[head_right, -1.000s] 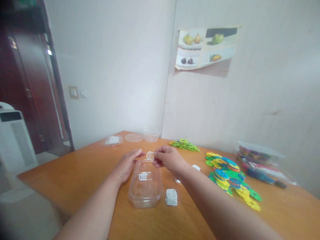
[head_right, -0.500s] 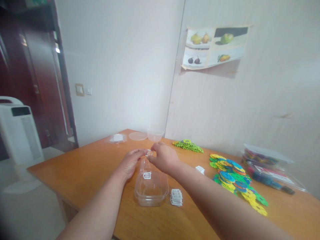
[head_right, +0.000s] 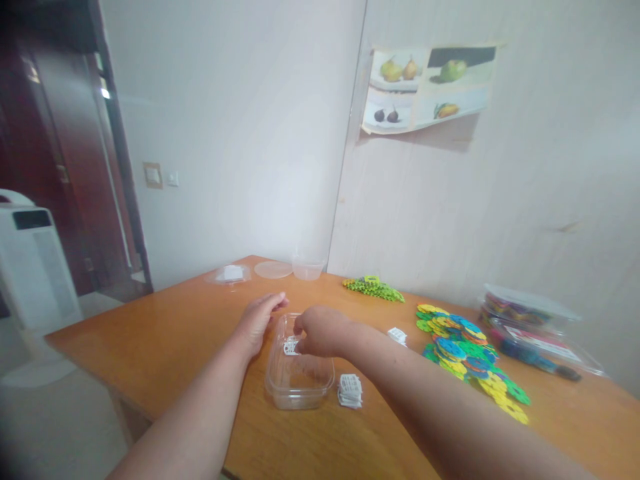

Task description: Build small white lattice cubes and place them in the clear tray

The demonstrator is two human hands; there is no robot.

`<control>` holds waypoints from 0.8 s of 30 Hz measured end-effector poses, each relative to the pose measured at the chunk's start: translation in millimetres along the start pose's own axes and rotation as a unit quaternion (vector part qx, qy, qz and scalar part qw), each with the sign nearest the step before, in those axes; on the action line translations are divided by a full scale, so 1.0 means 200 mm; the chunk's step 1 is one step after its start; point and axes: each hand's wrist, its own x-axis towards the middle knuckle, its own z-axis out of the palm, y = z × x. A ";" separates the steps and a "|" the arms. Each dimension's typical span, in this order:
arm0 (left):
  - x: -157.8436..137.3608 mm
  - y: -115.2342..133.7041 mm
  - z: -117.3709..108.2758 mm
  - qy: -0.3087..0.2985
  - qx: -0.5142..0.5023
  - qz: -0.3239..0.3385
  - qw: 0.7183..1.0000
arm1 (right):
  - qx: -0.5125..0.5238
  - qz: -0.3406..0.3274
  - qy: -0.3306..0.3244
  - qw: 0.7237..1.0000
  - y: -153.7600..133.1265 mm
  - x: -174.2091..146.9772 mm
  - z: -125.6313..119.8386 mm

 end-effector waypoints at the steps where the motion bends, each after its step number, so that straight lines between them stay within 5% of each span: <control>1: 0.00 0.00 0.00 -0.001 0.000 -0.001 1.000 | -0.019 0.001 -0.006 1.000 -0.02 0.00 0.00; 10: -0.01 -0.02 0.01 -0.052 -0.040 -0.016 0.998 | -0.160 -0.010 -0.026 0.987 -0.13 0.07 0.02; 24: -0.02 -0.02 0.02 -0.069 -0.024 -0.017 0.997 | -0.171 -0.024 -0.012 0.985 -0.14 0.10 0.07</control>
